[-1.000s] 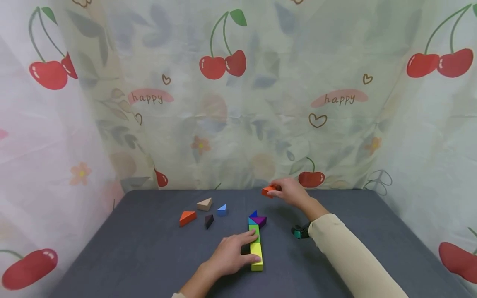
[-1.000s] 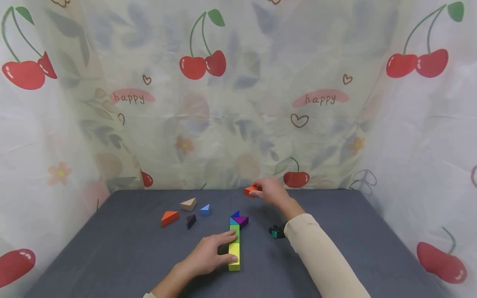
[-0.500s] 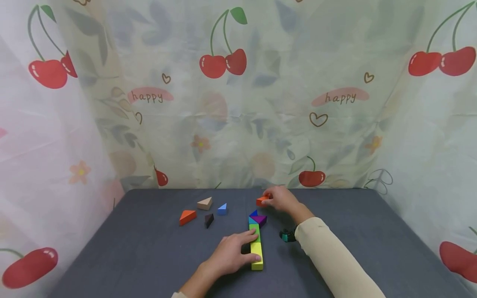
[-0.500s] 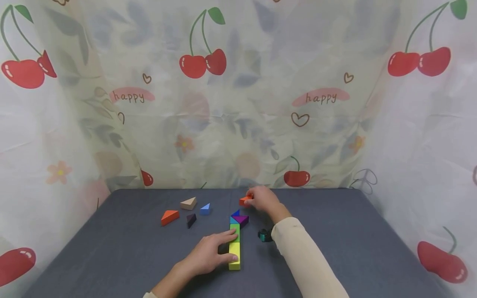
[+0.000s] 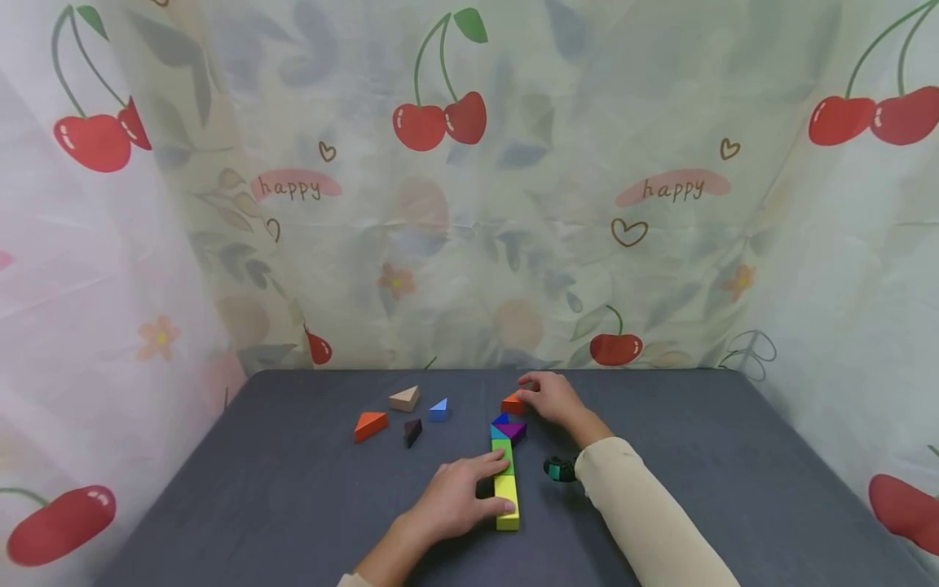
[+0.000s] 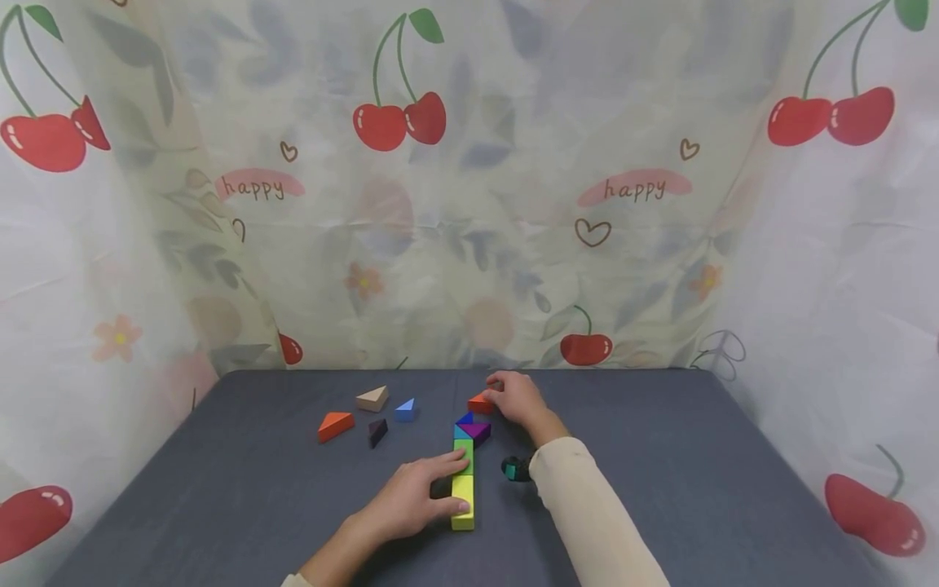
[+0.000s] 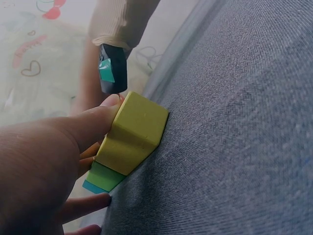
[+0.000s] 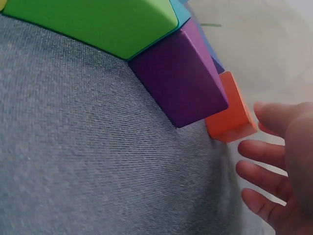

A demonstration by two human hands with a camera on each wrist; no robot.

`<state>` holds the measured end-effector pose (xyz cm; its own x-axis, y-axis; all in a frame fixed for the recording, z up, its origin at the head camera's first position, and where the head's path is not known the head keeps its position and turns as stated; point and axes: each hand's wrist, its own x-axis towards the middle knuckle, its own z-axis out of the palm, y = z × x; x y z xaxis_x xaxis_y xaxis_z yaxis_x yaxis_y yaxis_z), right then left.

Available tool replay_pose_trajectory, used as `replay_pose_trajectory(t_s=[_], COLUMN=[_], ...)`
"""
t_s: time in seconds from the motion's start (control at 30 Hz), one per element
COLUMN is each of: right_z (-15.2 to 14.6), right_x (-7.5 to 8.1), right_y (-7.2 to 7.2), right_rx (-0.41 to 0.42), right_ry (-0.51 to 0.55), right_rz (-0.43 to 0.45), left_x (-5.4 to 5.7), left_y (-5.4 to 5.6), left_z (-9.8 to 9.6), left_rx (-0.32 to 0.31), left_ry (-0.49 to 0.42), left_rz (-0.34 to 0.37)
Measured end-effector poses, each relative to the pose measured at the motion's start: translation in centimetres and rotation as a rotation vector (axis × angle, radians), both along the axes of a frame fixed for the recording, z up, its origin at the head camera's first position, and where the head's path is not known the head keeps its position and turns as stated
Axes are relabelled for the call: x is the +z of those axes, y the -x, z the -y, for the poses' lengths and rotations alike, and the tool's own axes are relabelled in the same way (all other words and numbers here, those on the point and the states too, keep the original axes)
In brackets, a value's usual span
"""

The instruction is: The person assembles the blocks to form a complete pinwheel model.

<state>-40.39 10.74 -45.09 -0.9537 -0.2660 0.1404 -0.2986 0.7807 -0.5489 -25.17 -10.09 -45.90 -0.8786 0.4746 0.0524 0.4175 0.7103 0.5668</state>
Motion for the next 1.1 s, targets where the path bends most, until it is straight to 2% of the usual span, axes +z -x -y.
replay_pose_trajectory(t_s=[0.2,0.5,0.77,1.1], right_z=[0.0,1.3,2.2,2.7], right_x=[-0.5,-0.9,-1.4,-1.3], right_y=[-0.1,-0.5,-0.6,-1.1], right_rx=[-0.06,-0.104,-0.077,-0.045], right_ry=[0.057,0.118,0.129,0.152], right_rz=[-0.002,0.003,-0.029,0.0], left_x=[0.0,0.0,0.1,0.0], left_y=[0.1,0.1,0.1,0.1], left_z=[0.0,0.1,0.1,0.1], left_rx=[-0.002,-0.006,-0.011,-0.011], left_ry=[0.005,-0.009,-0.004,0.0], left_rz=[0.006,0.011,0.016,0.003])
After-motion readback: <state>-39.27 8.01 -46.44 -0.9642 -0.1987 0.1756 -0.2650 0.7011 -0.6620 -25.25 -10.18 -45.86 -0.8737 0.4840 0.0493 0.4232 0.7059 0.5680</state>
